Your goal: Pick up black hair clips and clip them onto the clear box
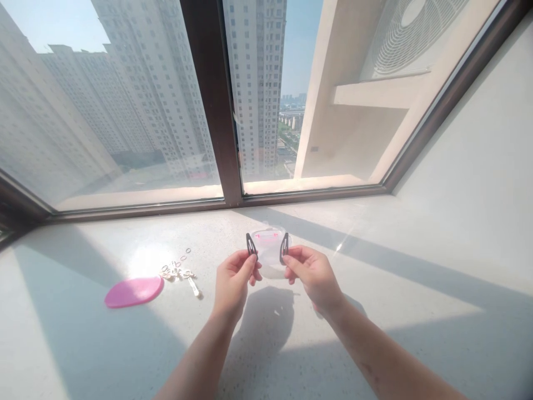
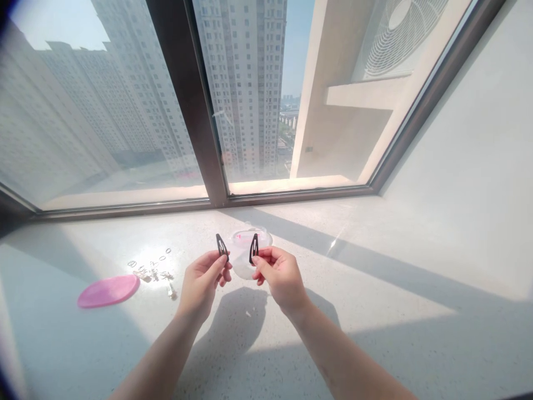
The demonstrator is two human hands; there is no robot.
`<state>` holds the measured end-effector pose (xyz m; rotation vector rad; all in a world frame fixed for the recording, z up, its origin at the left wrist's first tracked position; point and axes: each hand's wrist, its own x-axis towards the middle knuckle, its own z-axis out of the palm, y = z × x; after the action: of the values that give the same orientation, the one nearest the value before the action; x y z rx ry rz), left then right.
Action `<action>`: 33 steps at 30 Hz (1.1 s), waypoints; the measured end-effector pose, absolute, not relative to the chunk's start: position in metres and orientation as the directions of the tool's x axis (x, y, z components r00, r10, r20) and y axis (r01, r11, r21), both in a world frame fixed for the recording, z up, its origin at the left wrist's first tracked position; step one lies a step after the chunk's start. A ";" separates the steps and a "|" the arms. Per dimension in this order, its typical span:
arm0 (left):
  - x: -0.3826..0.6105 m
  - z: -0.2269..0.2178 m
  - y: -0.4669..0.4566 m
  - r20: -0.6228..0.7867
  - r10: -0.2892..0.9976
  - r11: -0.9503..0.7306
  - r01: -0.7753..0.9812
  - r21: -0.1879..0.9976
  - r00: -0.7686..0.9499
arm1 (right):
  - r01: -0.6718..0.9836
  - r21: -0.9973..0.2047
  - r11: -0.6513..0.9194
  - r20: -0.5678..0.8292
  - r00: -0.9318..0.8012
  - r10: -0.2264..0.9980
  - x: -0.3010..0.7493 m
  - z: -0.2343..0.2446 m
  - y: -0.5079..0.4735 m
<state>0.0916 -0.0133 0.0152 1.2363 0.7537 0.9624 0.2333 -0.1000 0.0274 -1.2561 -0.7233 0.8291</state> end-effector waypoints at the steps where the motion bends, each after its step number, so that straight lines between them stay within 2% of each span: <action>1: 0.093 0.015 -0.016 0.010 0.898 0.079 -0.183 0.980 0.440 | -0.144 -0.985 0.096 0.007 0.520 0.854 0.234 0.027 -0.100; 15: 0.094 0.019 -0.025 -0.126 0.825 0.275 -0.196 0.941 0.551 | -0.173 -0.985 0.007 -0.069 0.430 0.900 0.229 0.026 -0.102; 33: 0.091 0.021 -0.025 -0.085 0.796 0.244 -0.189 0.951 0.599 | -0.183 -0.983 0.009 -0.065 0.393 0.917 0.230 0.032 -0.104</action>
<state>0.0912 -0.0247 0.0205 1.1325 0.6498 0.7414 0.2301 -0.1043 0.0317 -1.2626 -0.7642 1.0054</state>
